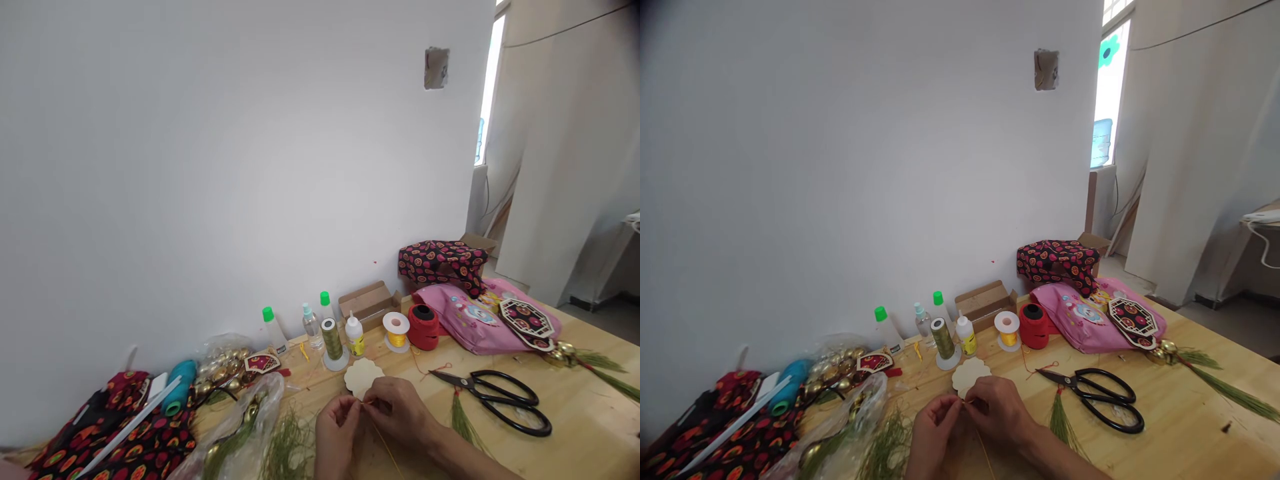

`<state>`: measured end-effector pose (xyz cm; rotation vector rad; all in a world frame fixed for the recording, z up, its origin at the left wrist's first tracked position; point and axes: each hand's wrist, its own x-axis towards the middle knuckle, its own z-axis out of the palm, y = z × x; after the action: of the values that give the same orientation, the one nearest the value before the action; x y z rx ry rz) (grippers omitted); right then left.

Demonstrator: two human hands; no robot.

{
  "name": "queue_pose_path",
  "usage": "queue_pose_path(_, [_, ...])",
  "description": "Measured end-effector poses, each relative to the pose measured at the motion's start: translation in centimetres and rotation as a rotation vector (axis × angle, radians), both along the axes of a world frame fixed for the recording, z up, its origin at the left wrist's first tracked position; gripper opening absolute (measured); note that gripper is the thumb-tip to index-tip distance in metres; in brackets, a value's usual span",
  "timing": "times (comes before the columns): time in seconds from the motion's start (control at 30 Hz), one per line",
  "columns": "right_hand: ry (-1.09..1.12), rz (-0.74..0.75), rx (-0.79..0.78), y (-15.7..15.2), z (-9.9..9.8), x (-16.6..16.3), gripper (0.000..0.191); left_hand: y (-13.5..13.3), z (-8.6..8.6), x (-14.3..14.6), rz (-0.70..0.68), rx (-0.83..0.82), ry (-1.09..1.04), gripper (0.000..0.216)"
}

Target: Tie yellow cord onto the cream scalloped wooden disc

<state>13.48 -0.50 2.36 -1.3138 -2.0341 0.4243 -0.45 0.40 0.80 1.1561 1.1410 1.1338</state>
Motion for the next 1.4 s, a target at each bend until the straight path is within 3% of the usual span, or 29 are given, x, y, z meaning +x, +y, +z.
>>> queue_pose_path(0.43, [0.064,0.041,-0.041,0.1,0.1,0.4,0.017,0.0,1.2,0.4,0.143,-0.037,-0.076,0.018])
queue_pose_path(0.7, [0.056,0.024,-0.089,0.3,0.0,0.4,0.033,-0.2,1.0,0.7,-0.020,-0.062,-0.076,0.018])
queue_pose_path(0.97, [0.346,-0.012,-0.124,0.5,-0.3,0.5,0.017,0.0,0.7,0.6,-0.035,-0.065,-0.061,0.017])
queue_pose_path(1.1, [0.563,0.124,-0.228,0.4,0.4,0.5,0.020,-0.1,1.0,0.7,-0.009,-0.075,-0.042,0.019])
queue_pose_path(1.23, [0.664,0.270,-0.343,0.2,3.0,2.7,0.031,-0.3,1.3,0.7,0.007,-0.075,-0.022,0.022])
queue_pose_path(1.3, [0.552,0.227,-0.277,-0.9,4.6,4.7,0.041,-0.3,1.3,0.7,0.039,-0.069,-0.007,0.023])
queue_pose_path(1.37, [0.328,-0.088,-0.190,-3.6,5.8,6.8,0.044,-0.3,1.2,0.7,0.070,-0.076,0.006,0.024])
queue_pose_path(1.4, [0.294,-0.174,-0.170,-5.4,6.2,7.7,0.042,-0.3,1.1,0.8,0.077,-0.079,0.011,0.023])
